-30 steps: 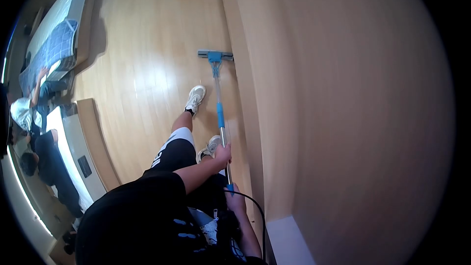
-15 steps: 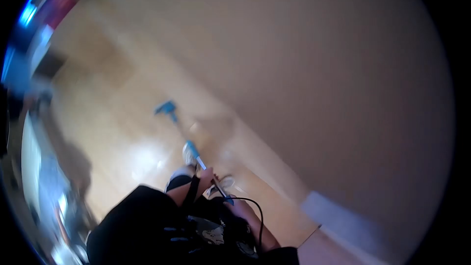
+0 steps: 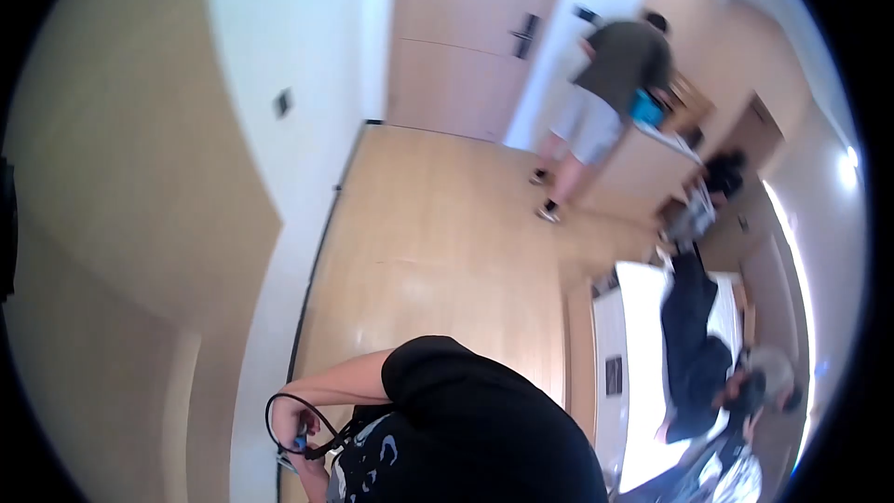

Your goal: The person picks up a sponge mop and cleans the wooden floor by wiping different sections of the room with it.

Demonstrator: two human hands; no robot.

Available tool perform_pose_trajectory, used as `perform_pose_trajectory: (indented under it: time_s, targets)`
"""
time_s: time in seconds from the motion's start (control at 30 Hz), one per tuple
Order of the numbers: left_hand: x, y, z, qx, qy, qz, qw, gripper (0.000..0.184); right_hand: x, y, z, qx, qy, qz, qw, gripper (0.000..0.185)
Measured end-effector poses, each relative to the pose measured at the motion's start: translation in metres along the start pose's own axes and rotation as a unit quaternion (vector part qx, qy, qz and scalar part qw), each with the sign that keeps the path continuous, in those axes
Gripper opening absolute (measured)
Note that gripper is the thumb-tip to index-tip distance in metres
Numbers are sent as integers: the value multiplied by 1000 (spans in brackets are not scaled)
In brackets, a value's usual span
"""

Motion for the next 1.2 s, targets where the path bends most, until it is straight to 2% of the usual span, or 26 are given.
perform_pose_trajectory:
  time_s: [0.13,0.17,0.27,0.3,0.4,0.47,0.53,0.7,0.8,0.83,0.93,1.03,1.13,1.2]
  targets:
    - [-1,1,-62,119,-22,47,992,19,-47,85,-57,-93,-88,26,991,27]
    - [-2,-2,-74,145,-32,54,987,19,-57,117,-71,-138,-116,10,983,41]
    - [9,-5,-97,216,-49,56,974,18,-103,109,-105,-207,-204,22,957,55]
    - [11,-9,-101,237,-53,56,969,18,-136,56,-95,-209,-177,91,957,68]
    - [15,-18,-114,292,-64,53,953,17,-129,94,-140,-309,-118,178,927,70]
    - [19,-21,-118,324,-63,54,942,16,-149,66,-145,-408,-82,201,887,71]
    - [23,-25,-123,357,-56,54,931,15,-149,78,-180,-526,-66,178,829,76]
    - [41,-26,-127,438,-22,72,896,14,-124,86,-224,-592,-140,166,776,75]
    - [58,-27,-131,485,-4,86,870,13,-112,89,-253,-619,-227,217,720,73]
    - [62,-25,-132,499,0,89,862,12,-125,60,-248,-635,-237,270,684,67]
    - [86,-25,-145,536,28,99,838,12,-115,67,-284,-528,-389,254,711,61]
    - [104,-23,-168,569,49,60,818,11,-98,63,-312,-617,-424,206,630,51]
    - [114,-18,-190,600,69,3,797,10,-104,36,-329,-599,-559,236,522,55]
    - [129,-8,-205,564,168,307,748,18,-96,39,-346,-571,-610,257,486,52]
Point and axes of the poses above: each hand's wrist, its own y-axis away from the middle knuckle, its own z-axis out of the back of the hand, x = y × z, the point moved 3 cm from there along -y, towards the middle knuckle, and after that the axes turned 9 degrees about -z, right-handed, at the moved point
